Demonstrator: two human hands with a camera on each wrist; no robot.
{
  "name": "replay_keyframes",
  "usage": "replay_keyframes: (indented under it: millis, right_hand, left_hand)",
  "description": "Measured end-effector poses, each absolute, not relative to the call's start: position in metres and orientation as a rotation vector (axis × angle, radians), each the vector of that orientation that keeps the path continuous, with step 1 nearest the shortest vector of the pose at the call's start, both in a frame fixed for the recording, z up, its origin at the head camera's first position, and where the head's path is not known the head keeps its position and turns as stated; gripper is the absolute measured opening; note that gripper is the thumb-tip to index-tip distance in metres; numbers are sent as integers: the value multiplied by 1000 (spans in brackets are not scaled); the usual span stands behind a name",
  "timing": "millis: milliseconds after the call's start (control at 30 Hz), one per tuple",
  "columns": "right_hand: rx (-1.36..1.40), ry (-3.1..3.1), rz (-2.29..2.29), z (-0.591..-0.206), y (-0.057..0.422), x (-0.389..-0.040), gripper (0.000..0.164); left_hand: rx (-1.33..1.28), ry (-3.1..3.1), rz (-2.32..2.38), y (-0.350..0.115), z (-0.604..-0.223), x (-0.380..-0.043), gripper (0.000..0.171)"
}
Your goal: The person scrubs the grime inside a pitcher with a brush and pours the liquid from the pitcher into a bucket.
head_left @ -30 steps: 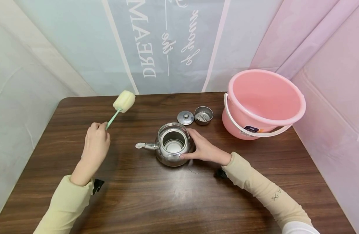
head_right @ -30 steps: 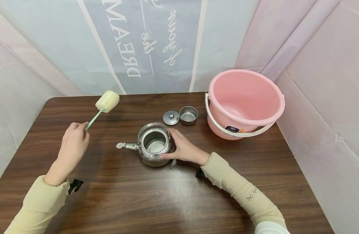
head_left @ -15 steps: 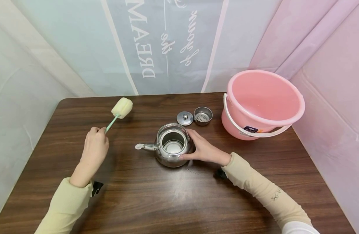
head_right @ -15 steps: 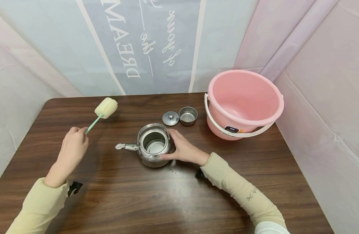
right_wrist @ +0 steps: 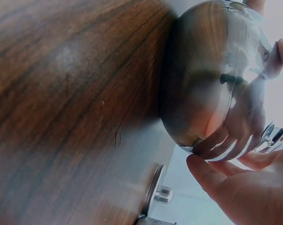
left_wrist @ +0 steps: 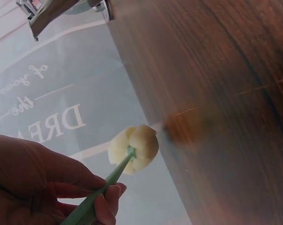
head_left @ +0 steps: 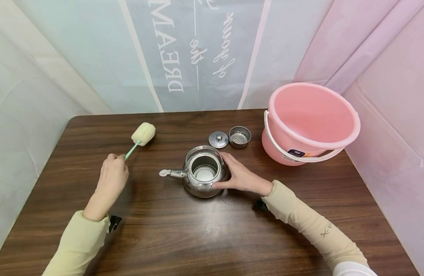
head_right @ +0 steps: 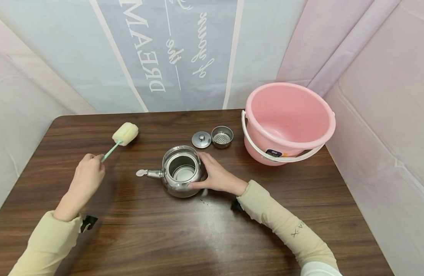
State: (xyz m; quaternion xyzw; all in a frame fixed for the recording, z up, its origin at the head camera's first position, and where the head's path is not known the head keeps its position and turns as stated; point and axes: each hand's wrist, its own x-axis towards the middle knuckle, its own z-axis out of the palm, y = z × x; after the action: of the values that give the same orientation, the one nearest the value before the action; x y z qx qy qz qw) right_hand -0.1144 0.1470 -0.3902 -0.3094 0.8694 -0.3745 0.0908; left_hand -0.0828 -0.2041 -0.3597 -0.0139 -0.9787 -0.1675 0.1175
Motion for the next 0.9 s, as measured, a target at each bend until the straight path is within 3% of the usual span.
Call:
replay_keyframes:
  millis: [467,767,900]
  right_hand:
    - [-922,2583,-1116,-390,147,-115,91]
    - [-908,2586,-1114,-390,147,-115,93]
    - [-906,2584,-1112,-390,147,-115,93]
  left_hand:
    - [-72,-2916,-480,-211,-369,-79,26]
    - [-77,-3011,-469,-218,-372,-78,10]
    - [-54,-3080,-463,-219,-372,-80,16]
